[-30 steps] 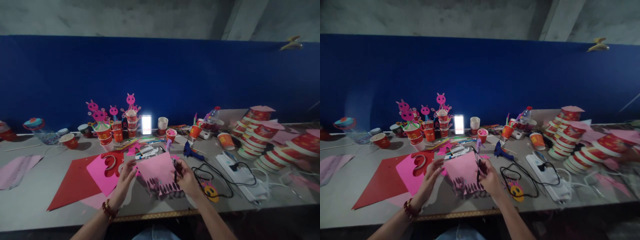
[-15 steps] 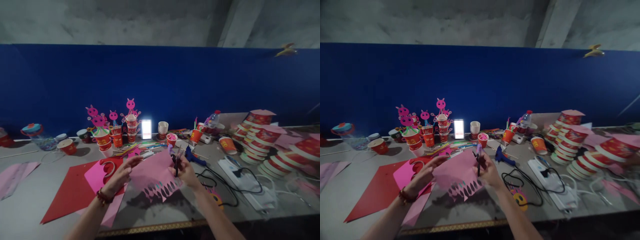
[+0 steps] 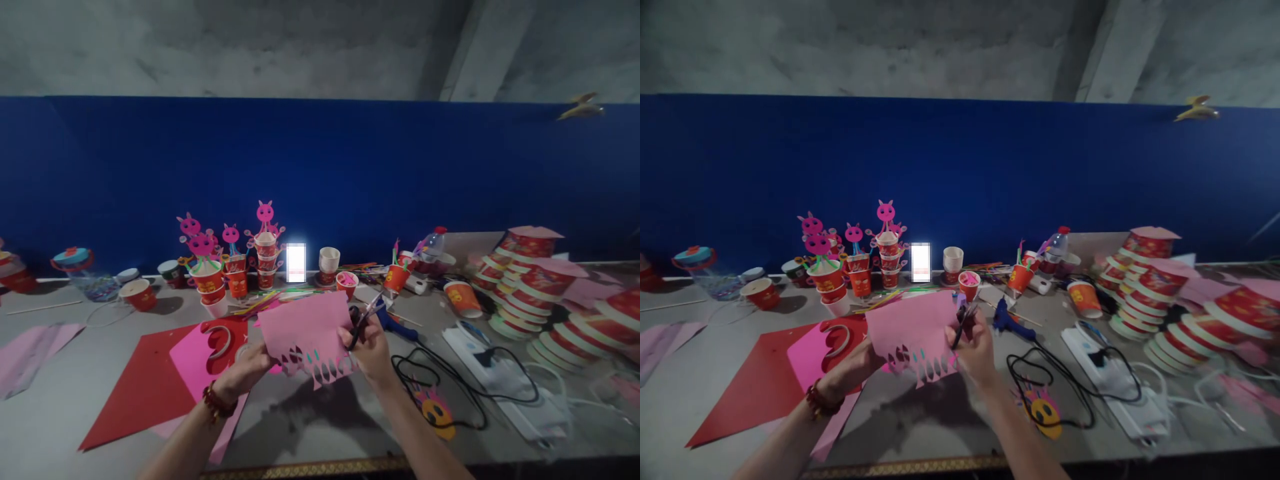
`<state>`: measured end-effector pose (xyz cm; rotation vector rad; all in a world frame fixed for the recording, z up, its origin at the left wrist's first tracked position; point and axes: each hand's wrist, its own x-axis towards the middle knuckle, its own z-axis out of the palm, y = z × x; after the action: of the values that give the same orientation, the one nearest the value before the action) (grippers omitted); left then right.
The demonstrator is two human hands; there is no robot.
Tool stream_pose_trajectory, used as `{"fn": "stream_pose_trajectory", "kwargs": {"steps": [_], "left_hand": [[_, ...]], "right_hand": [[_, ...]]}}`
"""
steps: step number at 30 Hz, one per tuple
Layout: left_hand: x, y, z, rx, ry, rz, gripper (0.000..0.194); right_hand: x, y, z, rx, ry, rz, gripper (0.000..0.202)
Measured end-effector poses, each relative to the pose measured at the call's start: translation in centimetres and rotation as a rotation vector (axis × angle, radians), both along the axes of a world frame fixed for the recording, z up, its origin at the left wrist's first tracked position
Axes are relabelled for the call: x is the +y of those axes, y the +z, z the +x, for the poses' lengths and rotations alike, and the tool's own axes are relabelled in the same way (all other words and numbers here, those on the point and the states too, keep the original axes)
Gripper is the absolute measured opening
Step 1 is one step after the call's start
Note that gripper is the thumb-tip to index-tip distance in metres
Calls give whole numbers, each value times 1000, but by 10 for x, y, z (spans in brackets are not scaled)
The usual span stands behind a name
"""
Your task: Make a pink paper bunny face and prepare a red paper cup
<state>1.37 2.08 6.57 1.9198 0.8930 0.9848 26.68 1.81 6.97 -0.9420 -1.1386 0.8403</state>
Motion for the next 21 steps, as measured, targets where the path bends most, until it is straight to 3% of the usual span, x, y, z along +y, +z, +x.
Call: {"fn": "stream_pose_trajectory", "kwargs": {"steps": [3,4,5,9,13,16,18,21], "left_hand": [[-6,11,18,-75,84,-185,56],[-6,15,24,-159,216,-317,47],[-4,18,30,-192,268,-352,42],[4,19,39,-295,376,-378,39],[8,11,36,-357,486,-346,37],[7,8,35,-357,611,-322,30],[6,8,36,-343,639,-335,31],[5,7,37,-355,653,-358,32]], "right_hand": [[2,-2,-5,22,5,22,33],[4,-2,-5,13,8,34,32],[7,-2,-5,-15,10,43,30],[11,-2,6,-171,-26,55,33],[-19,-18,18,-265,-88,0,35],[-54,-45,14,-130,228,-247,33],[-71,-60,7,-98,491,-433,45],[-80,-68,-2,-41,543,-614,56]]}}
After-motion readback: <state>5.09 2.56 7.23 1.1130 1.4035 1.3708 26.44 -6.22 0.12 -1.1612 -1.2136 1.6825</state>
